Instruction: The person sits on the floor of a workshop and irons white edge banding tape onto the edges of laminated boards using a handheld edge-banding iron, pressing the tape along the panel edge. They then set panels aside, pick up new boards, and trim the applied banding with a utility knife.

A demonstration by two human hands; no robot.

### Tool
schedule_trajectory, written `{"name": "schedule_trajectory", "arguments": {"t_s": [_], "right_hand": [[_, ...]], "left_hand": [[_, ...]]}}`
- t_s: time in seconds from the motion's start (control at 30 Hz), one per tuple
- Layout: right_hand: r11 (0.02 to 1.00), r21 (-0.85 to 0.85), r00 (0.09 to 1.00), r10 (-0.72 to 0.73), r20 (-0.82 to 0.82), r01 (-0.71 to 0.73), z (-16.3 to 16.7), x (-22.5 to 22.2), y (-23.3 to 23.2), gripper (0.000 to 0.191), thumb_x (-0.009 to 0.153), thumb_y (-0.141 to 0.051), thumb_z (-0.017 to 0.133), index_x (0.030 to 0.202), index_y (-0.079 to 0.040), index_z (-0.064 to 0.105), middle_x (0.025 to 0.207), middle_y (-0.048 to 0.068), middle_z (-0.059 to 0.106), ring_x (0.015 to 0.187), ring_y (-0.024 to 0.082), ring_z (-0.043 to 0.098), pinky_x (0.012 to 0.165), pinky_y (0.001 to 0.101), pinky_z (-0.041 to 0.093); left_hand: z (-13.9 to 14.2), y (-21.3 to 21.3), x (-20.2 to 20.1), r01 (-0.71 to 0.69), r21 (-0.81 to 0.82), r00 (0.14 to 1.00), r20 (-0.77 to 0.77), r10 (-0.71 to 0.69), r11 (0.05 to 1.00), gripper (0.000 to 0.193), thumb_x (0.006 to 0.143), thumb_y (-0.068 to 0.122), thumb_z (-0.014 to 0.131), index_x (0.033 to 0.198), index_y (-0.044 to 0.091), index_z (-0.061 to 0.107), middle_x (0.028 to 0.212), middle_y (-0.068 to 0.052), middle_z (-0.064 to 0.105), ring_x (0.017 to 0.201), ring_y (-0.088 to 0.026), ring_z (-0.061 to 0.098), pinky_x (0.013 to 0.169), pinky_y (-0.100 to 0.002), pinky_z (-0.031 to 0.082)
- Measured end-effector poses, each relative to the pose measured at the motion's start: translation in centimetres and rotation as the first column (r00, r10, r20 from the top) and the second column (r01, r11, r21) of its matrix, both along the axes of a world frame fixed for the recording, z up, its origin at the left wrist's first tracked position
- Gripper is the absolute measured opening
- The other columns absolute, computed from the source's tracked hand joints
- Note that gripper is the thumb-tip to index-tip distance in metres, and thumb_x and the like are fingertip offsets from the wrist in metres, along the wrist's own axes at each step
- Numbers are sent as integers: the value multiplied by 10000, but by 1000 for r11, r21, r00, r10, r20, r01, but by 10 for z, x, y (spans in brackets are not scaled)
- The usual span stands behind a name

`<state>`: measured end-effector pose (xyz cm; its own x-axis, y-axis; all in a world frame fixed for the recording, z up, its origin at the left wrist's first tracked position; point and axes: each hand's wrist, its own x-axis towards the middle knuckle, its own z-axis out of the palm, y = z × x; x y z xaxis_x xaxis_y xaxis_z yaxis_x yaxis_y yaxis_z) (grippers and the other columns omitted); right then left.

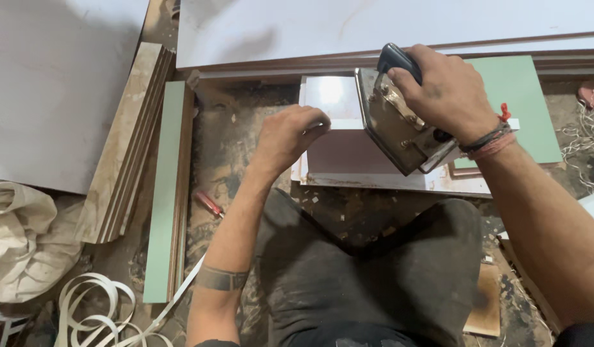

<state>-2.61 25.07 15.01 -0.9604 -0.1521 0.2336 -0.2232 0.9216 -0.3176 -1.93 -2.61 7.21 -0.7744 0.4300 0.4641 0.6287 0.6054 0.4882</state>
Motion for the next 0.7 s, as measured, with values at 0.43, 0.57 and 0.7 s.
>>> {"name": "schedule_trajectory", "arguments": {"t_s": [0.43, 0.57, 0.7], "right_hand": [[942, 198, 963, -267, -45, 271, -16, 32, 198, 501, 1107, -476, 626, 1316, -24, 680, 1064, 246, 734, 909, 410, 702, 784, 504, 554], [880, 222, 899, -436, 25, 421, -25, 41, 236, 494, 1171, -485, 606, 1252, -5, 687, 906, 254, 732, 820, 369, 725, 812, 501, 569], [904, 207, 924, -383, 0, 375, -27, 37, 220, 478, 1143, -464, 596, 1234, -3, 681, 931, 239, 710, 837, 387, 699, 761, 514, 549]], "left_hand": [[0, 1, 0, 37, 51, 999, 13, -37, 998, 158, 945, 229, 736, 1078, 145, 743, 980, -63, 729, 873, -285, 716, 721, -411, 544], [-2, 2, -1, 25, 0, 999, 48, -25, 1000, 158, 955, 260, 733, 1076, 161, 760, 954, -51, 724, 839, -265, 723, 714, -403, 547], [-3, 2, 0, 25, 32, 997, 78, -28, 999, 175, 959, 259, 724, 1091, 147, 753, 979, -43, 730, 844, -239, 732, 715, -381, 558]]}}
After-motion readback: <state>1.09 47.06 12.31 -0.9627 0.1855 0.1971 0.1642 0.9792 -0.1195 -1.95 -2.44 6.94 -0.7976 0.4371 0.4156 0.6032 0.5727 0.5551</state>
